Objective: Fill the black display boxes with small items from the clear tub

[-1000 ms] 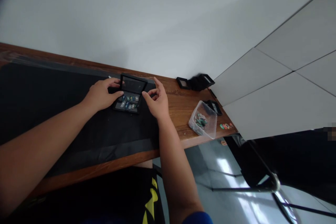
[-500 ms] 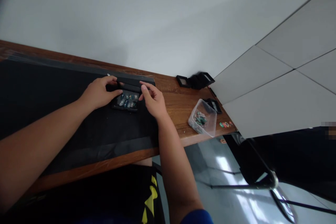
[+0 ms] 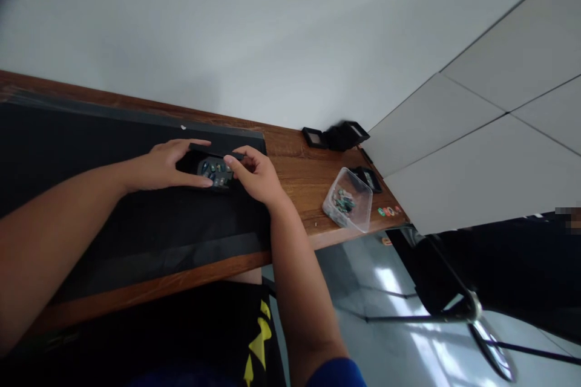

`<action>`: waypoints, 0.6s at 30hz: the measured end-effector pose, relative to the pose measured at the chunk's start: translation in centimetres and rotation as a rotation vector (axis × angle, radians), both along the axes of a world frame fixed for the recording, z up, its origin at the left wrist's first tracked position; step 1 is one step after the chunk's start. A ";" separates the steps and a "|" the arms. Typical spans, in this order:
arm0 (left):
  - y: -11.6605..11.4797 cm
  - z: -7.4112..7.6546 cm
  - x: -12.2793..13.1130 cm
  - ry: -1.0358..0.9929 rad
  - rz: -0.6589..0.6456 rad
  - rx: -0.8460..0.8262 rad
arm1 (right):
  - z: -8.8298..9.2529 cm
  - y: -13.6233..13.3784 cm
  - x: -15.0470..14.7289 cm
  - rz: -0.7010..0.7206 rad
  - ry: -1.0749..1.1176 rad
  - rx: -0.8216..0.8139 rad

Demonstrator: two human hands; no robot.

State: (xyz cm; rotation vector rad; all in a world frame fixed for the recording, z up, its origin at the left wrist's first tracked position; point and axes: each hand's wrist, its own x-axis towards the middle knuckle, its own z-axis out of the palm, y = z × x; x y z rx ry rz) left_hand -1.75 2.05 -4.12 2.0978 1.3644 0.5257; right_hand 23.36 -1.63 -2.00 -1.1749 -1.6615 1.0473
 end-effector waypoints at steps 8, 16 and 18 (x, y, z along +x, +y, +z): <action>-0.9 1.1 1.5 0.126 0.028 0.007 | 0.1 -0.1 0.2 0.025 -0.025 0.001; -0.8 1.6 0.1 -0.002 -0.007 -0.154 | 0.2 -0.1 0.3 0.032 -0.002 -0.003; -0.8 1.9 -0.4 -0.100 -0.041 -0.198 | 0.3 -0.2 0.4 0.044 -0.016 0.003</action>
